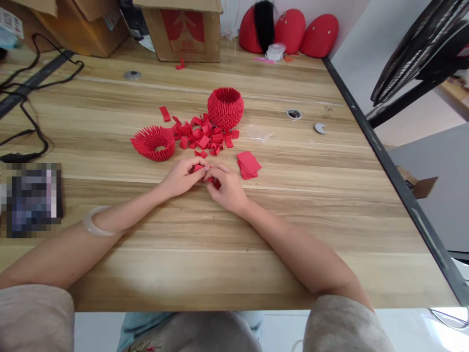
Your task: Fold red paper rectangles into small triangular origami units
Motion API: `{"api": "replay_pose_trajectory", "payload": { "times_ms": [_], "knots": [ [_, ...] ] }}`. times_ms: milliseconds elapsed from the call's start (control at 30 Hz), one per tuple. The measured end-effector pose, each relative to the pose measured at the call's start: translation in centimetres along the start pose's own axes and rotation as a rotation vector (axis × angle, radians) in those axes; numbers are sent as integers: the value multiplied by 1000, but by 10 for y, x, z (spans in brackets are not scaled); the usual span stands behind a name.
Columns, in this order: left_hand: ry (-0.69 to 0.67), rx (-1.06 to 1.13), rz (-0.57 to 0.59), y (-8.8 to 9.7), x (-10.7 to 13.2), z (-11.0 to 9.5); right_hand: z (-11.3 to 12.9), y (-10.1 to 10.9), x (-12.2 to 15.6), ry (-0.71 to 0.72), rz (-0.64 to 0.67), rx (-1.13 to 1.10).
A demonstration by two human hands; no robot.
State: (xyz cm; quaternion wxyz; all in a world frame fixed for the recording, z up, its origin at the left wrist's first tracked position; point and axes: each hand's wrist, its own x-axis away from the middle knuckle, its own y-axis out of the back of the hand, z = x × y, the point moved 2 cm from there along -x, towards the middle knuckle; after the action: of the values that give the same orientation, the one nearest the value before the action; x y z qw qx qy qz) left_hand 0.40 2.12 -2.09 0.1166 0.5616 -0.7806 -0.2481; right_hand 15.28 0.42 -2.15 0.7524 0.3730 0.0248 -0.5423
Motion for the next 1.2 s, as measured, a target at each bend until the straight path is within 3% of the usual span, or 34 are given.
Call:
{"api": "replay_pose_trajectory", "payload": {
  "times_ms": [1200],
  "knots": [
    [5,8,4,1,0,-1,2,1,0,2,-8,1]
  ]
}}
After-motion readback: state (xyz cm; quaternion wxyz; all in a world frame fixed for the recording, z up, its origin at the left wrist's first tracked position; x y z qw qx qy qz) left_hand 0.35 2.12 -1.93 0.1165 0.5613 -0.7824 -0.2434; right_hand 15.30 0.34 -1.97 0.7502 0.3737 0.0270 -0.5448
